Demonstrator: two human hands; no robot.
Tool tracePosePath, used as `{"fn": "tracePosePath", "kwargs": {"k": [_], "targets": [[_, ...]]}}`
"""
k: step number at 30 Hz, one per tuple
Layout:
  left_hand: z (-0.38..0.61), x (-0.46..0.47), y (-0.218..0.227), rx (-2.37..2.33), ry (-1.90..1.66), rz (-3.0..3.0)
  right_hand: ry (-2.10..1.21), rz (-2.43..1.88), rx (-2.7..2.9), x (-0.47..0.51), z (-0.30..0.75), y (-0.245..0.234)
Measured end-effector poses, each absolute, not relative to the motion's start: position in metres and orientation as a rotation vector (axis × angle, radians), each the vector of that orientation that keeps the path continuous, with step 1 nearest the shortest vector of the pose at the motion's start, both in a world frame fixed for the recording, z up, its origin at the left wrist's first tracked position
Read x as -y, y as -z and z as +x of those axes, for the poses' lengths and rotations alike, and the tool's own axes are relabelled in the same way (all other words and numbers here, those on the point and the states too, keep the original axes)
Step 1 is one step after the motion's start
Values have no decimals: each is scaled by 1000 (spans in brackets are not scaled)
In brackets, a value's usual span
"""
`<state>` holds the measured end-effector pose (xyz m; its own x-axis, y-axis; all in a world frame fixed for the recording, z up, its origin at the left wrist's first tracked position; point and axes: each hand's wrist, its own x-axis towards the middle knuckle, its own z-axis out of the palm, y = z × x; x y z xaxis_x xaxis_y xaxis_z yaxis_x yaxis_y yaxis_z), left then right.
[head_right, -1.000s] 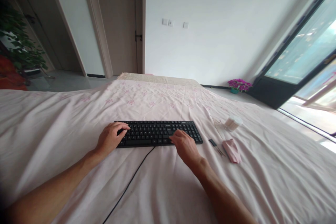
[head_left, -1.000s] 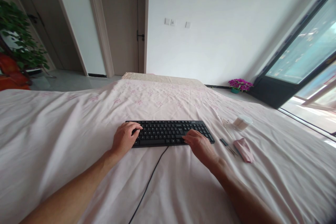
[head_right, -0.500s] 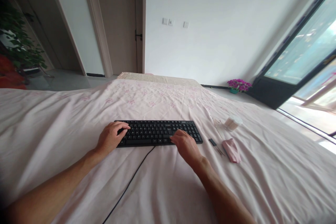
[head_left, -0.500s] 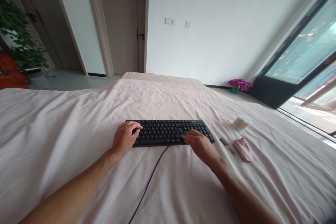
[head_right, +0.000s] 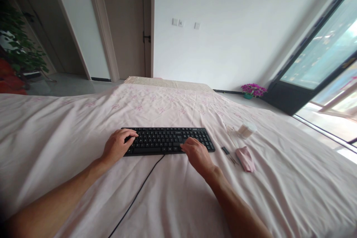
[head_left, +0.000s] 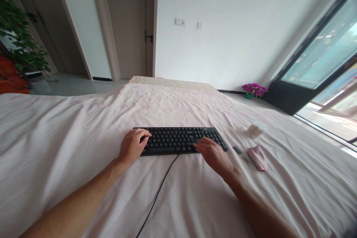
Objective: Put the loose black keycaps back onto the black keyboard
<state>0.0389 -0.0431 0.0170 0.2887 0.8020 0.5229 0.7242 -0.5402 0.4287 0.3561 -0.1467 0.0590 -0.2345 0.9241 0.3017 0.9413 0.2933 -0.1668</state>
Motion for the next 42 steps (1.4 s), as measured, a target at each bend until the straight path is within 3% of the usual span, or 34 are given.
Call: {"fn": "tracePosePath", "kwargs": {"k": [26, 31, 35, 42], "targets": [[39, 44, -17, -1454, -1077, 2430, 430, -1754, 2489, 159, 342, -58], [39, 44, -18, -1454, -1078, 2437, 349, -1732, 2478, 157, 342, -58], [39, 46, -21, -1464, -1074, 2456, 141, -1672, 2178, 147, 373, -53], [62, 62, -22, -1309, -866, 2826, 338, -1907, 1660, 137, 423, -38]]}}
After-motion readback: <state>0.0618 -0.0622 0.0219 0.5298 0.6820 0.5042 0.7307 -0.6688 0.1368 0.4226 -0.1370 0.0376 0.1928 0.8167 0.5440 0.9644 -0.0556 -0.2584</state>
